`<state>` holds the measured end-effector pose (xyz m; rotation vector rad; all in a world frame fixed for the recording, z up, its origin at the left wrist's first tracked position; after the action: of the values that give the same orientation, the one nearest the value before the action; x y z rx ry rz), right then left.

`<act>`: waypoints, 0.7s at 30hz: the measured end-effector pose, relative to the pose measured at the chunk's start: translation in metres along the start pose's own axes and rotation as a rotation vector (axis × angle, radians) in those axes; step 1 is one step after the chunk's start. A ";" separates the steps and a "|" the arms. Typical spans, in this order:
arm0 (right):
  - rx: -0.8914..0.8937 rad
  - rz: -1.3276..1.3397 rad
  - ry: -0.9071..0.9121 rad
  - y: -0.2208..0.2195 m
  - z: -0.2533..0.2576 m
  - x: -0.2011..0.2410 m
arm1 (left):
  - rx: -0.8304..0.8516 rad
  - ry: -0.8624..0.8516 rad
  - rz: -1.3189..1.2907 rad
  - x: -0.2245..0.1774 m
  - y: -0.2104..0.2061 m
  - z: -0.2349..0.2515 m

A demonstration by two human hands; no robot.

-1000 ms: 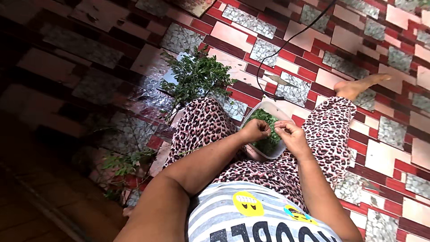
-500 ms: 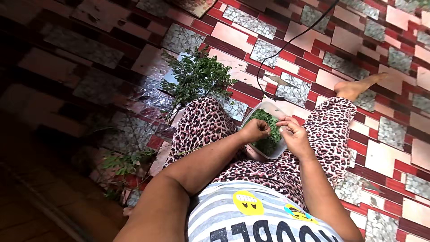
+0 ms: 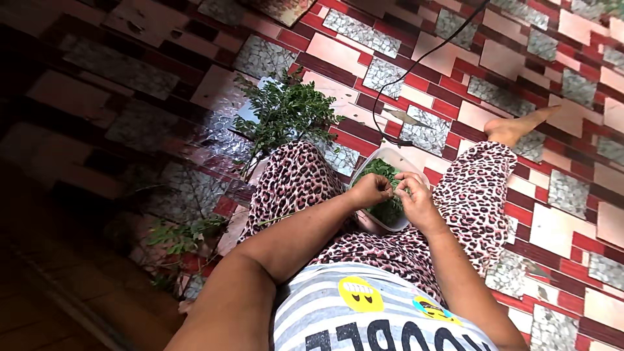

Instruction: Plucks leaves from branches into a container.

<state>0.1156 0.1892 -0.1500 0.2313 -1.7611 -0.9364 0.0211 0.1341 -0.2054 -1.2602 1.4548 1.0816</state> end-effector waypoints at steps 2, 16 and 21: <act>-0.050 -0.011 0.028 0.010 -0.002 0.004 | 0.003 0.009 0.030 0.001 0.003 0.001; 0.078 -0.134 -0.099 0.005 0.003 -0.007 | 0.013 -0.041 0.047 -0.003 0.002 0.001; -0.028 0.026 -0.028 0.010 0.001 -0.006 | 0.026 -0.050 0.000 -0.005 -0.004 0.003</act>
<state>0.1197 0.2003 -0.1474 0.1772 -1.7715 -0.9491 0.0253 0.1373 -0.2011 -1.2070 1.4270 1.0828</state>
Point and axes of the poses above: each hand's wrist, its own z-axis towards the middle knuckle, its own y-axis out of the back of the hand, x = y × z, the point moved 9 cm from there along z, towards the middle knuckle, and after that the axes turned 10 degrees about x, right-handed, at the moved point
